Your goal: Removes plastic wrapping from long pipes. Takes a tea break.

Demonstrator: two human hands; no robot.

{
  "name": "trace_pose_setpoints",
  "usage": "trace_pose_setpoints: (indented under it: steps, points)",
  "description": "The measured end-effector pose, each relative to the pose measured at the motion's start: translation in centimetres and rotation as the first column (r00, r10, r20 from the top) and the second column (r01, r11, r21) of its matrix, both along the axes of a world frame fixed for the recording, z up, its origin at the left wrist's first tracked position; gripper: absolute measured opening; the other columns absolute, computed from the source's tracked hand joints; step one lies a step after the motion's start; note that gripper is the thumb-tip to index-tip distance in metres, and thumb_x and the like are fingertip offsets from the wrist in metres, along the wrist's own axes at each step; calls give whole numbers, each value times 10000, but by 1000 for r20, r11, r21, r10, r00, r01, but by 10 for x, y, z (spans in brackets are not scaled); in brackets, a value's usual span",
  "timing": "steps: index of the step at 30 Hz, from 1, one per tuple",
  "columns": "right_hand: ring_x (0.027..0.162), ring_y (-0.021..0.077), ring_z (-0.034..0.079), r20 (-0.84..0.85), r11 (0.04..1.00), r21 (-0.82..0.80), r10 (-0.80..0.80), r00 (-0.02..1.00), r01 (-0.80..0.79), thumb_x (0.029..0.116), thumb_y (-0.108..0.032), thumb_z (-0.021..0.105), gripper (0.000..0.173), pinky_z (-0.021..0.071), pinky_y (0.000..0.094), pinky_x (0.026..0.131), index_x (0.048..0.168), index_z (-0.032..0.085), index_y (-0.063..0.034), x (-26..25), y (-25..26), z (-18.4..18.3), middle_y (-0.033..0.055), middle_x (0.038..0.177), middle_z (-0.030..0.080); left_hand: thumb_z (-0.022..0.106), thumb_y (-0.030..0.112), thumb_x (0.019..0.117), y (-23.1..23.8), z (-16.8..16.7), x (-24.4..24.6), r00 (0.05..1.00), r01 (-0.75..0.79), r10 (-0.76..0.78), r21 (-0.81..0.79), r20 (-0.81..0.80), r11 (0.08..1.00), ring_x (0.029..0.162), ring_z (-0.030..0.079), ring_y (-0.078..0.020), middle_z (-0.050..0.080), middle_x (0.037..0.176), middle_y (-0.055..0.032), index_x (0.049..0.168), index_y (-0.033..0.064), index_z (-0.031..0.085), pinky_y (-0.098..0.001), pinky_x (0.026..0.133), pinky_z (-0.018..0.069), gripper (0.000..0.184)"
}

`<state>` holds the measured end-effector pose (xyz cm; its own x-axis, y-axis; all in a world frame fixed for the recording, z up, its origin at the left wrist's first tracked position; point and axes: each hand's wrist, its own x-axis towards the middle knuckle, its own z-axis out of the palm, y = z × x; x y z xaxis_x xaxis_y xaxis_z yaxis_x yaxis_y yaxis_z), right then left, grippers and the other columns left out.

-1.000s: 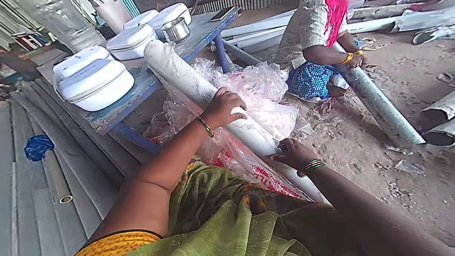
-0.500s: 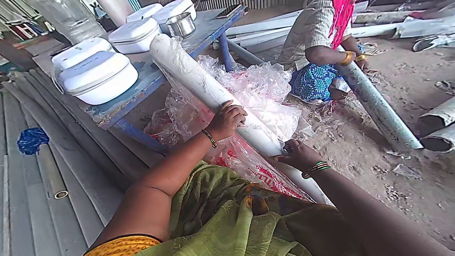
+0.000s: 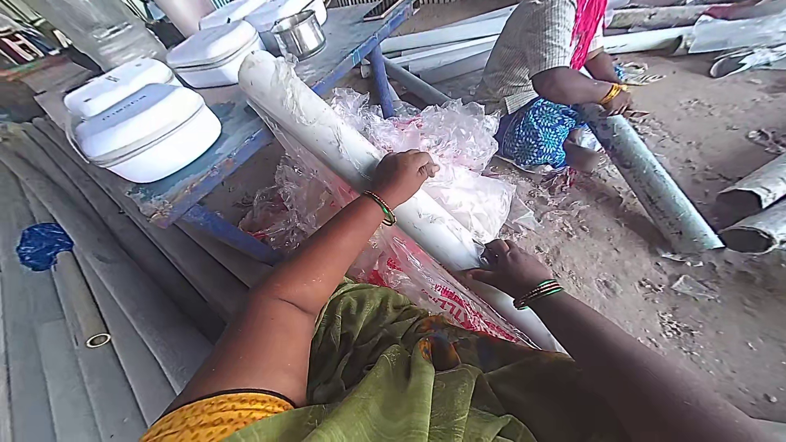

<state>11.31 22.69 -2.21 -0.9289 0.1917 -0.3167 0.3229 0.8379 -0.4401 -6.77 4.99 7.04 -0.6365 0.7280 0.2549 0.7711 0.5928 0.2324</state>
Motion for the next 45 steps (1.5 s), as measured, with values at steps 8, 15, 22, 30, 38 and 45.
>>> trace_pose_setpoints:
  steps: [8,15,22,30,38,45]
  points:
    - [1163,439,617,-21,1000,-11,5,1000,-5,861,-485,801,746,487,621,940,1330,549,38,-1,1,-2,279,1323,570,766,219,895,-45,-19,2,920,339,-346,-73,-184,938,1224,629,-368,730,1157,-144,1071,99,778,-619,1150,329,213]
    - [1146,439,624,-42,1000,12,-7,999,7,851,-497,805,756,497,611,927,1316,554,43,1,-2,-4,276,1307,578,730,133,906,-44,-32,8,911,365,-373,-76,-176,928,1240,626,-361,724,1188,-144,984,71,783,-610,1158,325,113]
    - [1133,454,625,-6,1000,28,-7,1000,7,841,-474,820,765,505,618,910,1322,535,49,2,-9,1,292,1326,553,655,107,959,-26,-42,14,895,284,-261,10,-363,959,971,717,-376,728,1033,-196,944,-15,717,-517,884,556,138]
    - [1172,440,611,-15,999,33,-5,1000,6,861,-470,805,746,493,599,942,1314,543,62,3,-5,0,287,1292,575,545,175,1052,25,-10,16,995,-32,1,-305,-101,952,1195,627,-382,653,1263,-212,1177,-23,680,-538,1056,437,271]
    - [1169,435,612,-3,1000,0,-14,1000,14,857,-503,796,745,482,619,940,1313,560,36,1,-1,2,276,1314,575,438,255,1099,-3,10,8,997,-70,75,206,-16,976,1154,667,-346,707,1179,-216,1174,-28,714,-523,1044,472,402]
    - [1193,445,599,-1,1000,-6,9,1000,-9,854,-500,798,787,466,625,973,1371,534,32,-2,1,0,295,1349,558,434,152,1071,-52,-40,49,996,-44,86,735,-19,677,1049,669,-195,731,1059,-172,1076,-61,705,-363,988,493,345]
